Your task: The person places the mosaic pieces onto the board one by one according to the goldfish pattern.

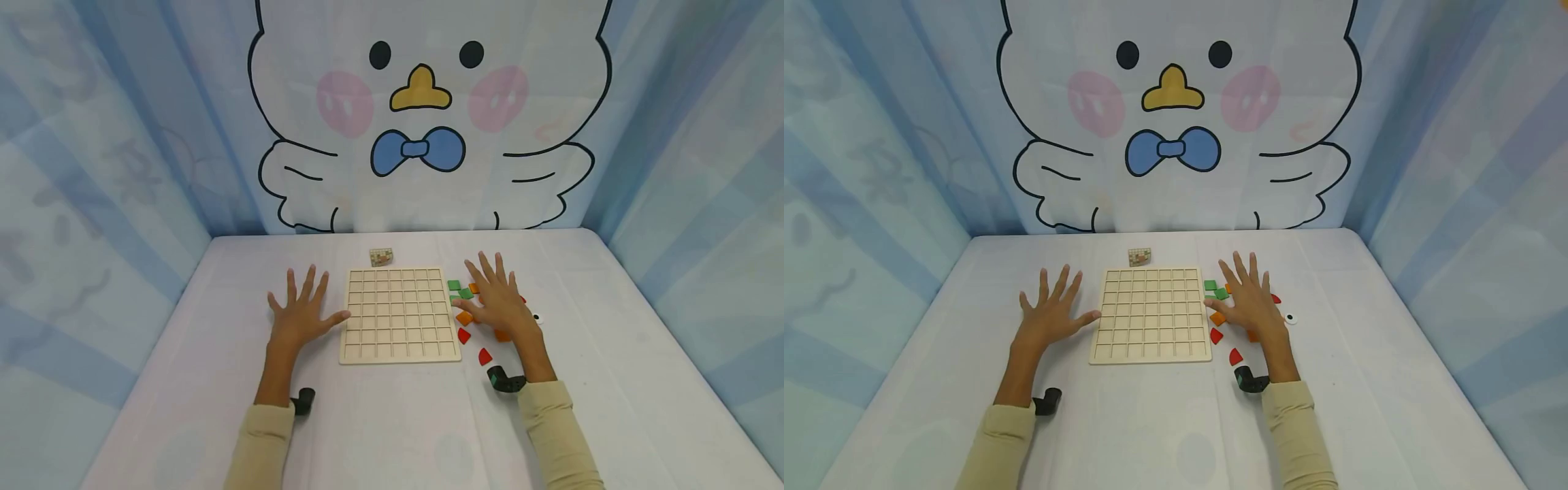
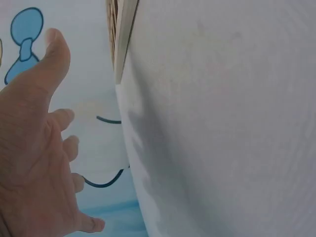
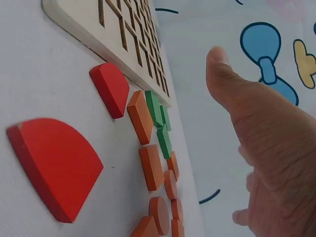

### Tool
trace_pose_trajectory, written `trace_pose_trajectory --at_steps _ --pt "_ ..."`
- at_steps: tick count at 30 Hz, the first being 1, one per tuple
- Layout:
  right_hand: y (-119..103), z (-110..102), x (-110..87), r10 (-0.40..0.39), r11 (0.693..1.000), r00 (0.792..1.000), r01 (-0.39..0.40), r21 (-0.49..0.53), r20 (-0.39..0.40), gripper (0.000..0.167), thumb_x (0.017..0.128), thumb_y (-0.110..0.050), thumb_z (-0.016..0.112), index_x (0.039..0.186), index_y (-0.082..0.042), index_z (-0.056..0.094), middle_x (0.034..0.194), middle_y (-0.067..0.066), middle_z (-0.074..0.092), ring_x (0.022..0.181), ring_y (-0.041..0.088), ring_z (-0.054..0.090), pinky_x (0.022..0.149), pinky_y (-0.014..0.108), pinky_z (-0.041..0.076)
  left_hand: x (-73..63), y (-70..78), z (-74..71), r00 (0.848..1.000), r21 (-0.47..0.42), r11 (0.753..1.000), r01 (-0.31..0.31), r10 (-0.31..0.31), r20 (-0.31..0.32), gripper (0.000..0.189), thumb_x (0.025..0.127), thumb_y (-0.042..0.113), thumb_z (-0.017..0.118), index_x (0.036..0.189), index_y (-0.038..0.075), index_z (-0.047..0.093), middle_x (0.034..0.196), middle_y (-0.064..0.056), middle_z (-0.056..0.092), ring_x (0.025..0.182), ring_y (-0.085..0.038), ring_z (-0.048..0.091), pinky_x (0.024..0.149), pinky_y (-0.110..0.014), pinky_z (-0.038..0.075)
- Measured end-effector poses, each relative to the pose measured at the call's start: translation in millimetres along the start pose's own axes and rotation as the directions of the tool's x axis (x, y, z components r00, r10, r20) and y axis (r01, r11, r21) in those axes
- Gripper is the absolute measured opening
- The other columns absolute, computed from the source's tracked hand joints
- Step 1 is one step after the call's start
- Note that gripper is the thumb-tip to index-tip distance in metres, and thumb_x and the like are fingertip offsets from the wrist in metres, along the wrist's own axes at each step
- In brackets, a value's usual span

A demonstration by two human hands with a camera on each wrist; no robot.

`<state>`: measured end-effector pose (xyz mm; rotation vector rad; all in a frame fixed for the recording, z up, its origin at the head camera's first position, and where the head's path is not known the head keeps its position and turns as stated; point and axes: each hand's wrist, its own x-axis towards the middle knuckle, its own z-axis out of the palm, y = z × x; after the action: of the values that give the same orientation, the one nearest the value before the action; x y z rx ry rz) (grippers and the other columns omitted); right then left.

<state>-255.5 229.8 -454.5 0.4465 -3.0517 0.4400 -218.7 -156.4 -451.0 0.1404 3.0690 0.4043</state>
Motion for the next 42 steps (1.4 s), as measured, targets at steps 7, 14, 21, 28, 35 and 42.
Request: trace_pose_trajectory --at_steps 7,14,21,28,35,42 --pt "-1 1 0.8 0.078 0.996 0.996 -0.076 0.05 -0.035 0.069 0.093 -0.042 0.063 0.15 -0.01 0.039 0.16 0.019 0.024 0.15 0.041 0.012 0.115 0.064 0.02 -2.4 7.9 2.8 0.987 -0.176 0.982 -0.062 0.087 0.138 0.11 0.082 0.063 0.067 0.158 0.011 0.007 0.166 -0.012 -0.004 0.15 -0.044 -0.007 0.112 -0.073 0.011" --pt "7 1 -1.3 0.178 0.974 0.981 -0.165 0.153 -0.072 0.045 0.095 -0.025 0.066 0.134 -0.006 0.056 0.141 0.021 0.048 0.127 0.038 0.046 0.108 0.054 0.041 -5.7 14.4 6.3 0.956 -0.401 0.909 -0.11 0.207 0.206 0.122 0.075 0.052 0.08 0.158 0.006 0.003 0.165 -0.014 -0.004 0.15 -0.044 -0.002 0.119 -0.059 0.015" --pt "14 7 -3.6 0.207 0.971 0.976 -0.197 0.139 -0.065 0.035 0.094 -0.023 0.066 0.122 -0.002 0.065 0.127 0.024 0.057 0.112 0.037 0.049 0.103 0.052 0.047 -11.0 14.5 17.8 0.951 -0.464 0.88 -0.101 0.222 0.215 0.126 0.07 0.046 0.086 0.157 0.004 0.006 0.165 -0.014 -0.004 0.151 -0.04 -0.002 0.122 -0.054 0.013" --pt "18 12 -8.0 0.205 0.973 0.974 -0.191 0.127 -0.1 0.029 0.092 -0.02 0.069 0.113 0.0 0.069 0.12 0.023 0.059 0.112 0.037 0.047 0.101 0.052 0.048 -11.0 15.5 25.5 0.949 -0.435 0.895 -0.101 0.218 0.229 0.13 0.066 0.047 0.088 0.156 0.001 0.007 0.165 -0.014 -0.002 0.152 -0.037 -0.003 0.122 -0.053 0.011" --pt "21 12 -9.3 0.224 0.971 0.968 -0.213 0.106 -0.108 0.029 0.093 -0.021 0.069 0.114 -0.002 0.068 0.123 0.021 0.058 0.118 0.039 0.043 0.103 0.054 0.045 -6.8 16.9 34.8 0.937 -0.352 0.918 -0.183 0.271 0.22 0.132 0.066 0.05 0.087 0.154 -0.006 0.005 0.164 -0.02 -0.001 0.151 -0.042 -0.003 0.122 -0.056 0.011" --pt "19 17 -6.1 0.199 0.979 0.975 -0.191 0.076 -0.104 0.03 0.092 -0.021 0.069 0.114 -0.002 0.067 0.125 0.021 0.056 0.123 0.04 0.041 0.105 0.057 0.042 -10.7 13.5 37.8 0.95 -0.366 0.916 -0.165 0.247 0.19 0.135 0.065 0.048 0.088 0.153 -0.008 0.003 0.163 -0.022 -0.001 0.151 -0.042 -0.003 0.122 -0.056 0.011"
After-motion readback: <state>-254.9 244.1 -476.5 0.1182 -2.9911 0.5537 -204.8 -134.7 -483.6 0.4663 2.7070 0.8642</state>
